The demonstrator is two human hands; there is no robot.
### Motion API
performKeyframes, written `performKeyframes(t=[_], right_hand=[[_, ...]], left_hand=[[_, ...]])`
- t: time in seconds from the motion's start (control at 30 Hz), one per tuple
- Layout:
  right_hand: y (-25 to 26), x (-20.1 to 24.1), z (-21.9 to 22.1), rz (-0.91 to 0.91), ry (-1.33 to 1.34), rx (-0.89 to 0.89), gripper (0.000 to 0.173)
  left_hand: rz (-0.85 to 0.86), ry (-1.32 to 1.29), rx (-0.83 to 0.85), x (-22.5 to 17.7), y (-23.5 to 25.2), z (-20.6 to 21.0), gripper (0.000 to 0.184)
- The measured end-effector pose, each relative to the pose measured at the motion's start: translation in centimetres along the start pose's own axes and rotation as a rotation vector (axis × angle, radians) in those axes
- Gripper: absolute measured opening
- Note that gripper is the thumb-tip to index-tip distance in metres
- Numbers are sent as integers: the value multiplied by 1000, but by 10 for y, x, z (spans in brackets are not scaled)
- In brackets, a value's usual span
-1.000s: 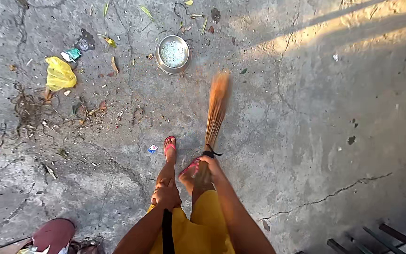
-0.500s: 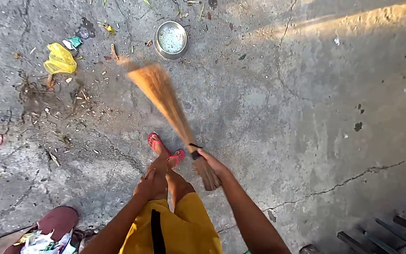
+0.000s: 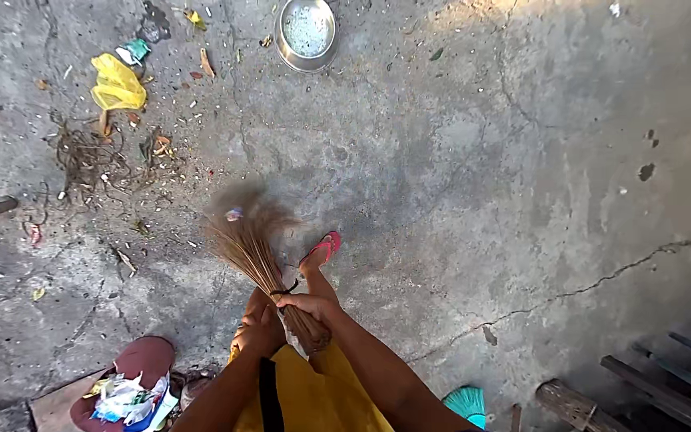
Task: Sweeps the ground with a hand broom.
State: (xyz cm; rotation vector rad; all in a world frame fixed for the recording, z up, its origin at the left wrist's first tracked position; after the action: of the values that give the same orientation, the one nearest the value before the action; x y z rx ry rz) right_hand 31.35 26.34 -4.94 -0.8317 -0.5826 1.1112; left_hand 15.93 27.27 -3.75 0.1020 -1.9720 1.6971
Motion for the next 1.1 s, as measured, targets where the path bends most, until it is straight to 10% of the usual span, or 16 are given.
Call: performKeyframes(t=[0.17, 0.3, 0.43, 0.7, 0.83, 1.1], right_hand=[[-79, -17, -39, -349, 157, -25, 34], [-126, -59, -76, -618, 454, -470, 43], [-82, -10, -75, -672, 786, -937, 37], [107, 101, 60, -146, -61, -80, 38], [24, 125, 18, -333, 74, -28, 24], [-204, 58, -146, -636, 383, -715, 31]], left_hand=[[52, 59, 22, 30, 10, -20, 92], [94, 56, -11, 41, 24, -24, 97], [49, 79, -35, 49, 22, -29, 84], [30, 15, 57, 59, 39, -49, 116], [129, 22, 81, 67, 52, -61, 115], [226, 130, 28, 39, 59, -86, 86]])
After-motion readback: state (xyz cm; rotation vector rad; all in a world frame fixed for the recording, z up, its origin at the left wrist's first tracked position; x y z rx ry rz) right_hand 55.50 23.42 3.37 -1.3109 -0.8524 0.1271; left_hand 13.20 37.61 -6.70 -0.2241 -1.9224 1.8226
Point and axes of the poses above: each hand's wrist, its own y-axis towards the middle knuckle, its own z-axis out of the palm, x = y × z, the point moved 2 cm from there along y, towards the middle knuckle, and after that the axes turned 14 degrees about -z, right-handed, at the moved point
